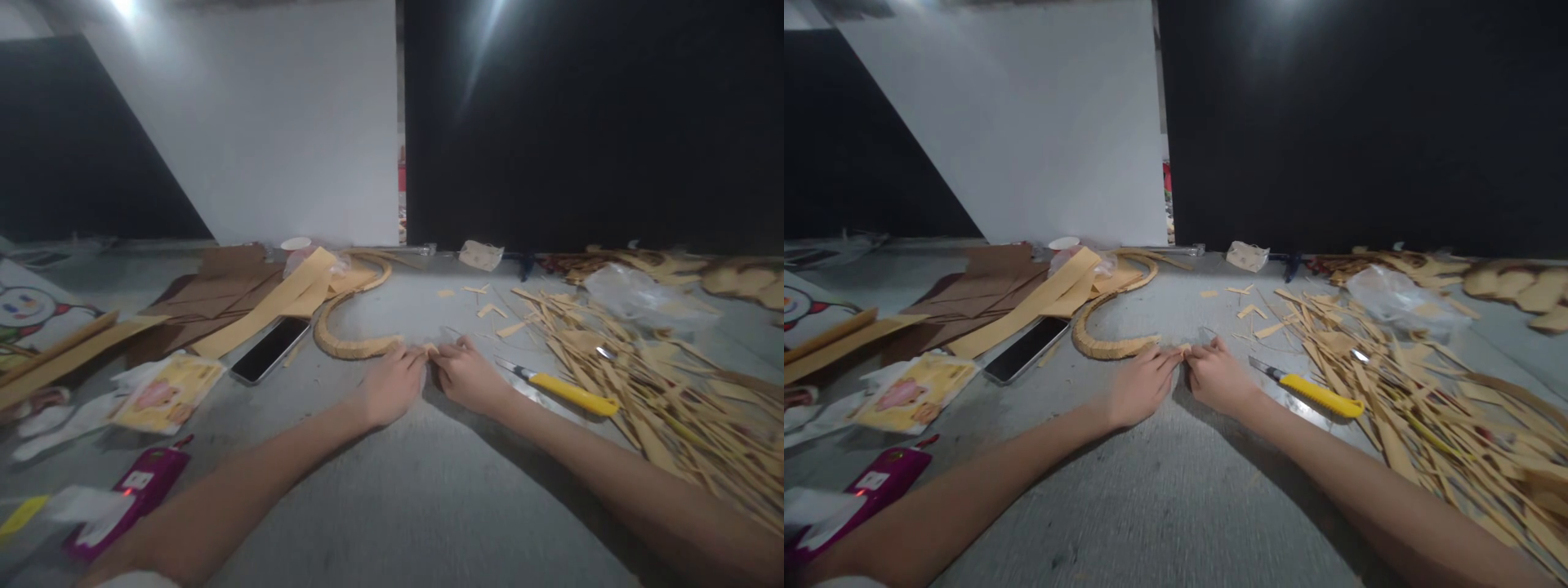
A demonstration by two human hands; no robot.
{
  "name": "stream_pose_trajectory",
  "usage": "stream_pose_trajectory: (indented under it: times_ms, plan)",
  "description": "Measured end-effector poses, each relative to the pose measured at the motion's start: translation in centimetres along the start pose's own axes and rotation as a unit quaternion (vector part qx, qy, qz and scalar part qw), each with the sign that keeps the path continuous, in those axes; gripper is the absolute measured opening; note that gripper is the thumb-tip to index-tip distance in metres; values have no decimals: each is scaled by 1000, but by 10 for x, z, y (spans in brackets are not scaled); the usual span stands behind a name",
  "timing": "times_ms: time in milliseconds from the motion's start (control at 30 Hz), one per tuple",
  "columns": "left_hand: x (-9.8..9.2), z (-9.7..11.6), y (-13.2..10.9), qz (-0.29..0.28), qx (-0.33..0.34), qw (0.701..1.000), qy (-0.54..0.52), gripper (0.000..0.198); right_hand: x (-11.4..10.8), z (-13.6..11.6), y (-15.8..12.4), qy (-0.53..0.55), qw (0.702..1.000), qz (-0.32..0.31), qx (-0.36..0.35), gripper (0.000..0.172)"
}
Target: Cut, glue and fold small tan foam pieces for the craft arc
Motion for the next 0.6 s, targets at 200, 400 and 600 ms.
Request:
stream_pose_trajectory:
  times_ms: [200,400,600]
  plan:
    - [1,-4,-1,-10,-27,998,-50,42,1,-2,-3,-26,1000,3,13,25]
    - [1,-15,1,4,-67,980,-187,33,-8,3,-5,4,999,28,20,25]
    - [7,-21,2,25,-44,985,-162,41,-7,8,-6,38,998,37,20,37]
Point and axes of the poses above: each hand's wrist, its own y-axis towards the middle knuckle, its own x-axis out of the palm, z = x × y, the point moved 3 cm from there along y, towards the middle knuckle, and after that the axes turned 13 degrees about -x, right-handed, at the moved point
